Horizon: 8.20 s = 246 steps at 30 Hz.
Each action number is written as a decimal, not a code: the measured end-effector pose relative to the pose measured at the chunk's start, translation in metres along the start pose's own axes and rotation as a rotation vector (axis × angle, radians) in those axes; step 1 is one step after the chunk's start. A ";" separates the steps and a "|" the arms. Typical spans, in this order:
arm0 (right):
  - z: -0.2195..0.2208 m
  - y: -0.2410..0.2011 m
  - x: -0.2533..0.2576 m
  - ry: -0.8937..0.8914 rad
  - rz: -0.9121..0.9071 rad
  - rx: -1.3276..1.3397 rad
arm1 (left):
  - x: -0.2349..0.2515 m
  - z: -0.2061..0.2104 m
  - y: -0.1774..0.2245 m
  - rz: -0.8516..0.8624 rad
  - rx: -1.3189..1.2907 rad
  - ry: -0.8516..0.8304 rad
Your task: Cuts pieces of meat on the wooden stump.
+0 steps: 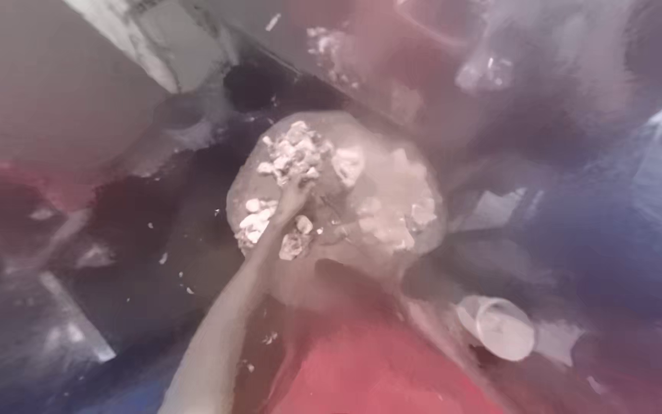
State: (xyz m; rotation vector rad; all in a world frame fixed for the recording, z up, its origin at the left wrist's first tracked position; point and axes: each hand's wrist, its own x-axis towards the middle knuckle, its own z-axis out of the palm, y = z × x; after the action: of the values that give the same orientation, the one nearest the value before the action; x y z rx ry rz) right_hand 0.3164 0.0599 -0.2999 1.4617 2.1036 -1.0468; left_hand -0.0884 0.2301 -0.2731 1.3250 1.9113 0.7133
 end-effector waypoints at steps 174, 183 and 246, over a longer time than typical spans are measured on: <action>0.018 -0.043 0.001 -0.082 -0.359 0.069 | -0.101 0.091 -0.005 0.275 0.753 -0.487; 0.001 0.021 0.025 -0.071 -0.045 0.588 | -0.203 -0.007 0.027 -0.027 -0.872 -0.017; -0.030 -0.091 -0.034 -0.076 -0.276 0.277 | -0.310 0.091 -0.092 -0.533 -0.346 0.039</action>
State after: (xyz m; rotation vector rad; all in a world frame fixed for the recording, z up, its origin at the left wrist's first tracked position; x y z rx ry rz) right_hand 0.2498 0.0435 -0.2245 1.2435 2.2182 -1.5246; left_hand 0.0052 -0.0884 -0.3267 0.5565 1.9407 0.7470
